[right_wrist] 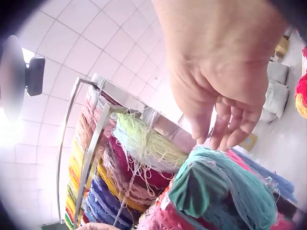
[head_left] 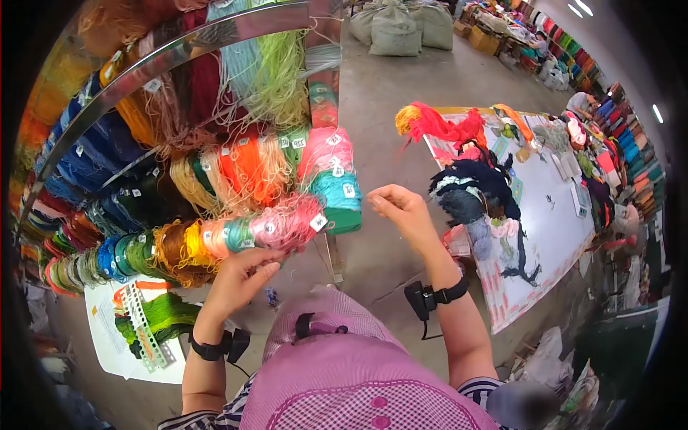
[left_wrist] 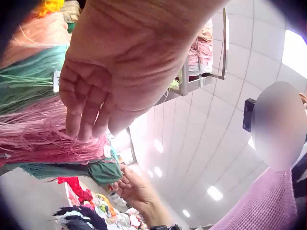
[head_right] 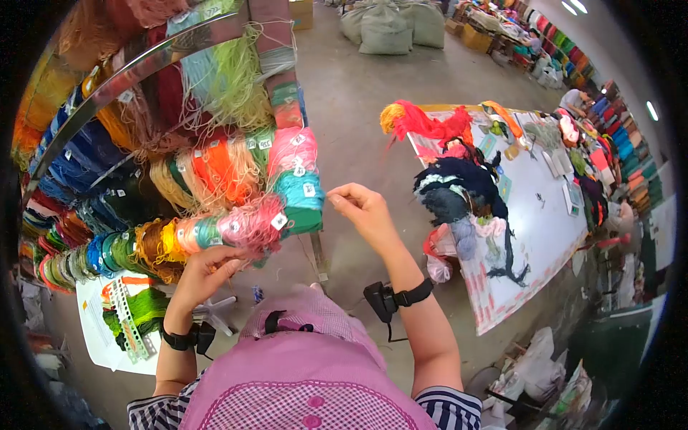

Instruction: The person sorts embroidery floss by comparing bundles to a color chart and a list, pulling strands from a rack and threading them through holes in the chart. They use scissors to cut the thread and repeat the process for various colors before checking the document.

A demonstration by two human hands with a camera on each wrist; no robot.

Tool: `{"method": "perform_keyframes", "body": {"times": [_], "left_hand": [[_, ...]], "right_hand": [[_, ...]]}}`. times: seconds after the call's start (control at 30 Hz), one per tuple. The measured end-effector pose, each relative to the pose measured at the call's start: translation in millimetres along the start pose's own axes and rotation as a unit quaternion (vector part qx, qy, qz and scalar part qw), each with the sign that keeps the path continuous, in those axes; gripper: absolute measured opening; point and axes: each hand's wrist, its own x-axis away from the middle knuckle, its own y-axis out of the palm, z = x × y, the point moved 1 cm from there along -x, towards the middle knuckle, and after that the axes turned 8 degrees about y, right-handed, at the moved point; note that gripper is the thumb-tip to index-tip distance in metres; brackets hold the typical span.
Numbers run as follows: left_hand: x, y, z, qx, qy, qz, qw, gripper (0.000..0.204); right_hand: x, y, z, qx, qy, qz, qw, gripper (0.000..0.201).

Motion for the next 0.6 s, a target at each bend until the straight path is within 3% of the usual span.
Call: {"method": "perform_keyframes", "body": {"times": [0.2,0.33,0.4,0.47,0.53,0.6], "left_hand": [[-34,12,11,0.007,-0.011,0.039,0.999,0.024],[-44,28,39,-0.019,-0.053,0.111,0.992,0.024],[-53,44,50,-0.037,-0.081,0.142,0.986,0.025],[-70,70,58,-0.104,0.003,0.201,0.974,0.034],[-102,96,73,-0.189,0.016,0.243,0.951,0.036],[-125,112,77,-0.274,0.033,0.27,0.922,0.038]], "right_hand": [[-49,-5,4,-0.017,0.008,-0.086,0.996,0.02],[-59,-15,5,-0.006,0.036,-0.228,0.973,0.02],[-68,-22,13,0.029,-0.031,-0.283,0.958,0.023],[-75,-25,14,0.004,-0.038,-0.333,0.942,0.022],[-81,-34,9,-0.024,-0.044,-0.378,0.924,0.022],[-90,-47,0,0.052,-0.103,-0.404,0.908,0.018]]}}
